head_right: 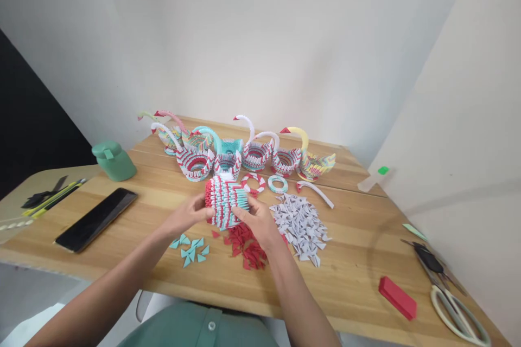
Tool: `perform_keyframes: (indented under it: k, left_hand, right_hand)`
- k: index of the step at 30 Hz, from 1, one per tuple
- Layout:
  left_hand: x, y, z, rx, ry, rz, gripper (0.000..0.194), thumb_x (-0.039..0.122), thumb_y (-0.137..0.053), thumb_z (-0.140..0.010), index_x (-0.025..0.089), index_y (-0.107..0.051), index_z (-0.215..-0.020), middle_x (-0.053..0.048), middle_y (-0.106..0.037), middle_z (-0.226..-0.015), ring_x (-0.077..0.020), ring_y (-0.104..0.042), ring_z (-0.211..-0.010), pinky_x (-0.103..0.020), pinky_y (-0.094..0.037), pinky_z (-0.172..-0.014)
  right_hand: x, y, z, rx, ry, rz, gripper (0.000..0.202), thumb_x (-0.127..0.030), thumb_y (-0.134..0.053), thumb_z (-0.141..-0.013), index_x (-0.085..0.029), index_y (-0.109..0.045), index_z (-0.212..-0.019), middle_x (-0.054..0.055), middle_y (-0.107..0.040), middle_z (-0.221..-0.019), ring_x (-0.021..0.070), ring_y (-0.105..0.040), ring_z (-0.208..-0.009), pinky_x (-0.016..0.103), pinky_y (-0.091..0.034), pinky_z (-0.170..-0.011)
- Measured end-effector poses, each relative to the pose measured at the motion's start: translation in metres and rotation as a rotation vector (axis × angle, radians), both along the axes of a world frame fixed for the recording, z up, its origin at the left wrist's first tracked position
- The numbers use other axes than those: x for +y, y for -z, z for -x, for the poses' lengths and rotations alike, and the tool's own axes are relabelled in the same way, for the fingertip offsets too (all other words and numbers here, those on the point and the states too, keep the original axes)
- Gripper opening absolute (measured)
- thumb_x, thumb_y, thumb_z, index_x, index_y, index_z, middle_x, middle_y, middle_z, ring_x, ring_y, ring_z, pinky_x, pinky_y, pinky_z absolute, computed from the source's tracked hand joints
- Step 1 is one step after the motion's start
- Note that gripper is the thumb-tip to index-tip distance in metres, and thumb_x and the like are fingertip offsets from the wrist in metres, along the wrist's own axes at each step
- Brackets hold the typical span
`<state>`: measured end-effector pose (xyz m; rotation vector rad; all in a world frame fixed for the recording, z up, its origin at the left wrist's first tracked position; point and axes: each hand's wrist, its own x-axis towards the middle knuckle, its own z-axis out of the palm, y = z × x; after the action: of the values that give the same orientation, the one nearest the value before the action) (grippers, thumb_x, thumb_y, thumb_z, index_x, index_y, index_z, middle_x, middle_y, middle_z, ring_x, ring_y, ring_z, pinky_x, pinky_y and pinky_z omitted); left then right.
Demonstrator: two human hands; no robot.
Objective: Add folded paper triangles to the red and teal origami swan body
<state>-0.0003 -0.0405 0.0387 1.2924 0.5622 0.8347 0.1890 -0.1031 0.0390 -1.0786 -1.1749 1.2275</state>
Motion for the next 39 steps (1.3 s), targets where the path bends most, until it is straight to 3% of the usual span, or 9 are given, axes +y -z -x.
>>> perform_keyframes:
  k: [3,8,13,20,23,28,32,39]
  left_hand:
    - [-0.007,0.006,-0.005,0.089,0.021,-0.016,0.040,0.031,-0.085,-0.061,0.013,-0.071,-0.094,-0.008,-0.074,-0.094,-0.0257,-0.065,-0.091,-0.035,-0.048,-0.085]
    - [-0.011,0.008,-0.009,-0.139,-0.078,0.233,0.039,0.030,-0.084,-0.063,0.015,-0.071,-0.096,-0.007,-0.075,-0.094,-0.0209,-0.067,-0.083,-0.032,-0.050,-0.080]
    - [-0.009,0.002,-0.004,-0.230,-0.063,0.343,0.041,0.029,-0.086,-0.061,0.012,-0.072,-0.095,-0.009,-0.076,-0.090,-0.0211,-0.068,-0.081,-0.032,-0.050,-0.079]
    - [-0.008,0.005,-0.002,-0.204,-0.072,0.311,0.041,0.029,-0.086,-0.061,0.012,-0.071,-0.096,-0.010,-0.076,-0.090,-0.0226,-0.067,-0.084,-0.033,-0.049,-0.081]
    - [-0.007,0.007,-0.004,-0.172,-0.076,0.258,0.039,0.029,-0.084,-0.064,0.013,-0.071,-0.097,-0.010,-0.075,-0.095,-0.0234,-0.067,-0.086,-0.034,-0.049,-0.082]
    - [-0.004,0.007,-0.012,-0.103,-0.174,0.114,0.035,0.030,-0.082,-0.067,0.014,-0.069,-0.096,-0.008,-0.075,-0.096,-0.0226,-0.067,-0.086,-0.034,-0.049,-0.082]
    - [-0.004,0.002,-0.017,-0.076,-0.212,0.089,0.037,0.030,-0.083,-0.064,0.014,-0.069,-0.094,-0.008,-0.075,-0.093,-0.0230,-0.067,-0.083,-0.034,-0.050,-0.080]
    - [-0.005,0.004,-0.019,-0.059,-0.204,0.070,0.039,0.028,-0.083,-0.063,0.014,-0.068,-0.097,-0.007,-0.075,-0.093,-0.0228,-0.067,-0.083,-0.034,-0.051,-0.081]
  right_hand:
    - [0.000,-0.004,0.003,0.062,0.019,0.016,0.033,-0.042,-0.071,-0.080,-0.023,-0.071,-0.106,0.002,-0.074,-0.094,0.0219,-0.066,-0.082,0.035,-0.052,-0.075]
    - [-0.005,-0.003,-0.003,0.038,0.092,-0.116,0.037,-0.051,-0.055,-0.091,-0.023,-0.072,-0.108,0.006,-0.072,-0.106,0.0242,-0.064,-0.097,0.040,-0.047,-0.091]
    - [-0.010,0.005,-0.009,0.070,0.135,-0.062,0.039,-0.055,-0.056,-0.089,-0.022,-0.072,-0.104,0.008,-0.072,-0.096,0.0246,-0.065,-0.086,0.042,-0.049,-0.087]
    - [-0.012,-0.003,0.003,-0.077,0.107,-0.067,0.031,-0.050,-0.062,-0.086,-0.020,-0.070,-0.089,0.003,-0.070,-0.087,0.0210,-0.061,-0.083,0.034,-0.047,-0.080]
    - [-0.009,-0.004,0.004,-0.077,0.097,-0.028,0.031,-0.048,-0.068,-0.081,-0.019,-0.068,-0.092,0.003,-0.069,-0.087,0.0214,-0.062,-0.084,0.033,-0.048,-0.079]
    - [-0.005,-0.004,0.003,-0.160,0.145,-0.048,0.029,-0.048,-0.070,-0.078,-0.020,-0.069,-0.088,0.002,-0.070,-0.086,0.0211,-0.061,-0.080,0.032,-0.048,-0.075]
    - [-0.005,-0.006,-0.001,-0.131,0.163,-0.055,0.030,-0.049,-0.066,-0.081,-0.021,-0.069,-0.089,0.001,-0.069,-0.085,0.0207,-0.061,-0.080,0.031,-0.046,-0.076]
    - [-0.003,-0.001,-0.004,-0.159,0.163,-0.030,0.029,-0.049,-0.068,-0.080,-0.020,-0.064,-0.077,-0.002,-0.063,-0.071,0.0160,-0.053,-0.065,0.028,-0.041,-0.063]
